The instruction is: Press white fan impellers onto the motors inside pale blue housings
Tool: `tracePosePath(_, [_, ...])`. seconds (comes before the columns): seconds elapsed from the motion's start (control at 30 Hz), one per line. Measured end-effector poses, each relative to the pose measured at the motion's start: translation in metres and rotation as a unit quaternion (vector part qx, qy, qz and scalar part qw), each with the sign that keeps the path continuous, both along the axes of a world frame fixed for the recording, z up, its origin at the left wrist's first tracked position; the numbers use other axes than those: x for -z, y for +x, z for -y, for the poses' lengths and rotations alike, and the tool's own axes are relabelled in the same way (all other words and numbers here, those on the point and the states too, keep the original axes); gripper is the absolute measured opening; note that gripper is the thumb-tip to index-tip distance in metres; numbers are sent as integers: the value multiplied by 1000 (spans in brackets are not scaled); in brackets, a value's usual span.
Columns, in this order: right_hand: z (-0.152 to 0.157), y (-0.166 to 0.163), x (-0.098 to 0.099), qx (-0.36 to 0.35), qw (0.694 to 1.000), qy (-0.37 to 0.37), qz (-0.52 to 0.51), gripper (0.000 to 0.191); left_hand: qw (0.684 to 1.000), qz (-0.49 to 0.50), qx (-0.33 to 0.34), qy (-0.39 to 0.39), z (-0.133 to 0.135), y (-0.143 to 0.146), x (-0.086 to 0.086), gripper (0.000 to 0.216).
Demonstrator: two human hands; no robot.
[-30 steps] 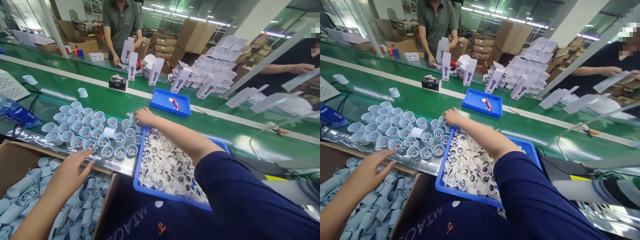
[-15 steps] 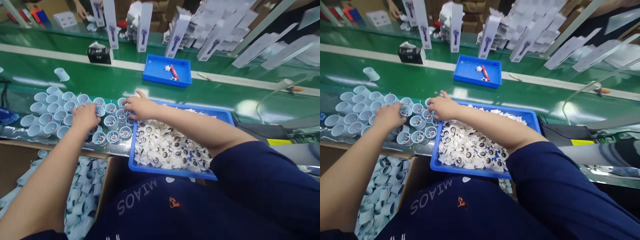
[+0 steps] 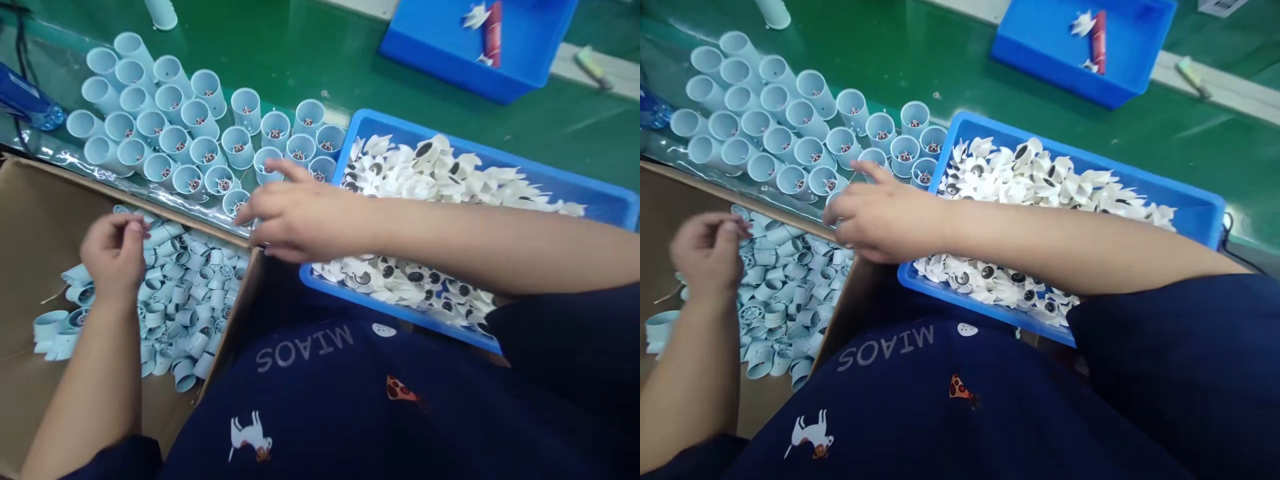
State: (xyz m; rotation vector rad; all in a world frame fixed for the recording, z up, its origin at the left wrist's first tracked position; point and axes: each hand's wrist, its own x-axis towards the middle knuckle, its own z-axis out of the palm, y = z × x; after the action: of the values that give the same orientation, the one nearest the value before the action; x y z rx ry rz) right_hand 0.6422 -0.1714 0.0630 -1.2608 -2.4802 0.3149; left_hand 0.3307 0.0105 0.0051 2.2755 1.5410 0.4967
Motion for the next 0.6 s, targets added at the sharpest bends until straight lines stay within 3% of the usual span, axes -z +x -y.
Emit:
tracePosePath(0.07, [7, -19, 7, -48, 999, -22, 12, 17, 993, -66, -32, -94, 10, -25, 47, 45])
tracePosePath(0.17, [11, -36, 26, -79, 995, -51, 34, 15, 964, -169, -36, -200, 21, -36, 116, 36])
tracePosePath(0.27, [11, -40, 42, -68, 995, -68, 25, 16, 934, -255, -30, -249, 25, -34, 164, 37])
tracePosePath(0.37, [13, -39, 46, -29, 997, -78, 3, 22, 907, -327, -9, -264, 22, -36, 184, 42])
tracePosePath(0.6, [15, -41, 43, -6, 998, -62, -9, 29, 855, -453, 119, -224, 3, -36, 184, 49])
